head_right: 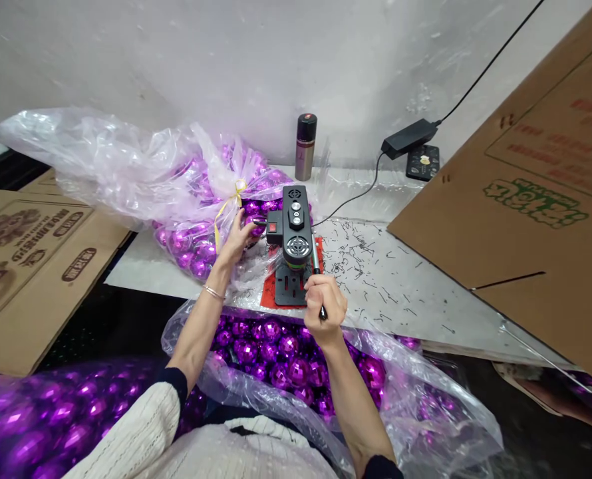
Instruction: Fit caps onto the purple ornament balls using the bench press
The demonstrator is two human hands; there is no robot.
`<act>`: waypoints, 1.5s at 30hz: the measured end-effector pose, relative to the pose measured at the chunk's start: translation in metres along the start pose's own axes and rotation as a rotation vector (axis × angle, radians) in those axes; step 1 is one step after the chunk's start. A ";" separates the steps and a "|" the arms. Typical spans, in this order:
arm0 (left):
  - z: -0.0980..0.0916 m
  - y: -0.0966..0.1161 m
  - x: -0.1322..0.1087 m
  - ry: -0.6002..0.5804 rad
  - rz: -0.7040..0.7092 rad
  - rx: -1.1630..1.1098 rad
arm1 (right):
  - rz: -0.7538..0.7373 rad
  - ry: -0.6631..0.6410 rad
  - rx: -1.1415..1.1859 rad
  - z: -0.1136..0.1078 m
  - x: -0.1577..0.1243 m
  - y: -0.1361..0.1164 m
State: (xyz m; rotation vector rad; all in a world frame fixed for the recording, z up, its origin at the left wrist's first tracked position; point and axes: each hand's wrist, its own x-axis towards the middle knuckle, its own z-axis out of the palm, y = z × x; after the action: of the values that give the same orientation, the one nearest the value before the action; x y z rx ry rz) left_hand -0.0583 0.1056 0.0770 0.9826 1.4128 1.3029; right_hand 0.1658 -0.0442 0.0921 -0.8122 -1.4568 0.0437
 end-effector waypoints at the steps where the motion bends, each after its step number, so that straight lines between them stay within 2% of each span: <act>1: -0.002 -0.001 -0.010 -0.048 -0.034 -0.172 | 0.001 0.010 0.002 0.001 0.003 -0.002; 3: -0.006 -0.005 -0.035 -0.116 -0.120 -0.425 | 0.016 0.034 0.001 0.003 0.011 -0.005; 6: -0.006 -0.021 -0.075 -0.108 -0.225 -0.612 | 0.048 0.065 -0.010 0.006 0.022 -0.011; 10: 0.008 -0.048 -0.115 -0.034 -0.332 -0.634 | 0.065 0.077 -0.018 0.007 0.031 -0.014; 13: 0.024 -0.065 -0.130 -0.002 -0.296 -0.600 | 0.056 0.064 -0.026 0.006 0.033 -0.015; 18: 0.041 -0.084 -0.134 0.040 -0.059 -0.360 | 0.037 0.036 -0.049 0.004 0.031 -0.014; 22: 0.048 -0.095 -0.133 0.021 0.102 -0.115 | 0.035 0.019 -0.099 0.003 0.029 -0.014; 30: 0.051 -0.109 -0.137 0.009 0.249 0.288 | 0.010 0.013 -0.086 0.002 0.029 -0.015; 33: 0.050 -0.112 -0.136 -0.033 0.347 0.424 | 0.000 0.009 -0.072 0.002 0.029 -0.015; 37: 0.047 -0.115 -0.130 -0.109 0.469 0.502 | -0.022 -0.017 -0.078 0.000 0.026 -0.013; 45: 0.044 -0.118 -0.126 -0.126 0.495 0.509 | -0.052 -0.039 -0.081 -0.002 -0.001 0.001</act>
State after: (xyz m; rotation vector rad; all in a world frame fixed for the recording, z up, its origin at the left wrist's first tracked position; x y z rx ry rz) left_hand 0.0182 -0.0194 -0.0250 1.8136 1.4890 1.2094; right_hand 0.1680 -0.0445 0.0909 -0.8424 -1.5235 -0.0394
